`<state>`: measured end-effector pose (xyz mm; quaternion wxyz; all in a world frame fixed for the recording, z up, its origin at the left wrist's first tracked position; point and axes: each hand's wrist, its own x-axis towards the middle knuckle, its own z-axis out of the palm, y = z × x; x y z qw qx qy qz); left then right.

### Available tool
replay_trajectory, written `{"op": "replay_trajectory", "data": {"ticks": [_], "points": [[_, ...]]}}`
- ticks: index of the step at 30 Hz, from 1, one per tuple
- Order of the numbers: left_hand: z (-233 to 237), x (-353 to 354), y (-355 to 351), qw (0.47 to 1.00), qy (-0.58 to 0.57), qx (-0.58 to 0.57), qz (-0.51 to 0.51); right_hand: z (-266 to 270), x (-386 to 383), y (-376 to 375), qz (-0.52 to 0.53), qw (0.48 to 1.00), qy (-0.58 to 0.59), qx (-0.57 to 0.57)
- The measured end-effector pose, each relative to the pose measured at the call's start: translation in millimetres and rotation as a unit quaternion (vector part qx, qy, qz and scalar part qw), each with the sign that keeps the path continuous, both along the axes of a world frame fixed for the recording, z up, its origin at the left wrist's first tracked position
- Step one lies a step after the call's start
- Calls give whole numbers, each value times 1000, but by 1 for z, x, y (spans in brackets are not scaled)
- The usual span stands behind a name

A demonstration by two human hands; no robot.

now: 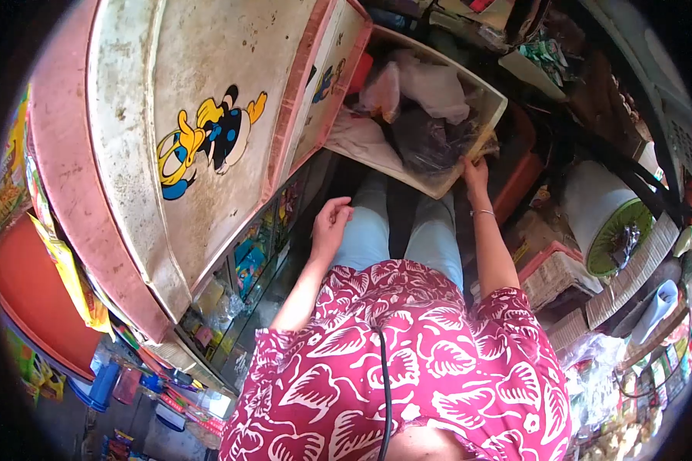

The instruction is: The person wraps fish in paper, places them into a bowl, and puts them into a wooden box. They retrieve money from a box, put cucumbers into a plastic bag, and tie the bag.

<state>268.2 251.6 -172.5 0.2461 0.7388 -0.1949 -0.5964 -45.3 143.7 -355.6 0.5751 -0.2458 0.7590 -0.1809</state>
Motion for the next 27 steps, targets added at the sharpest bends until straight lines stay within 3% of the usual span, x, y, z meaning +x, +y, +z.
{"op": "replay_trajectory", "data": {"ticks": [4, 5, 6, 7, 9, 10, 12, 14, 16, 18, 20, 21, 23, 25, 27], "points": [[-19, -2, -3, 1000, 9, 18, -10, 42, 19, -12, 32, 990, 124, -63], [-19, -2, -4, 1000, 3, 25, -10, 53, 24, -19, 76, 939, 282, -183], [-19, -3, -6, 1000, 3, 26, -9, 63, 28, -28, 116, 846, 428, -296], [-21, -3, -5, 1000, 4, 28, -4, 75, 35, -40, 118, 847, 426, -295], [-24, -2, -2, 999, 5, 34, 4, 98, 53, -67, 195, 766, 427, -438], [-25, -3, 1, 999, 6, 34, 5, 104, 62, -79, 198, 767, 424, -438], [-30, -2, 4, 999, 1, 32, 11, 101, 86, -104, 274, 775, 232, -519], [-36, -3, 12, 999, 12, 29, 24, 86, 122, -109, 298, 882, 20, -363], [-34, -5, 14, 999, 7, 31, 19, 34, 153, -112, 413, 882, -34, -223], [-30, -6, 15, 999, 1, 32, 13, -62, 178, -98, 409, 878, -17, -250], [-29, -7, 16, 999, 3, 40, 9, -73, 190, -105, 404, 871, 1, -279], [-29, -6, 15, 999, 2, 39, 14, -78, 188, -111, 406, 895, -16, -187], [-37, -1, 14, 999, 6, 48, 21, -36, 183, -114, 251, 962, -51, -90], [-49, 1, 3, 998, 17, 54, 30, 17, 157, -110, 210, 959, -53, -183], [-54, 0, -14, 998, 54, -2, 32, 43, 124, -88, 147, 965, -132, -171]]}}
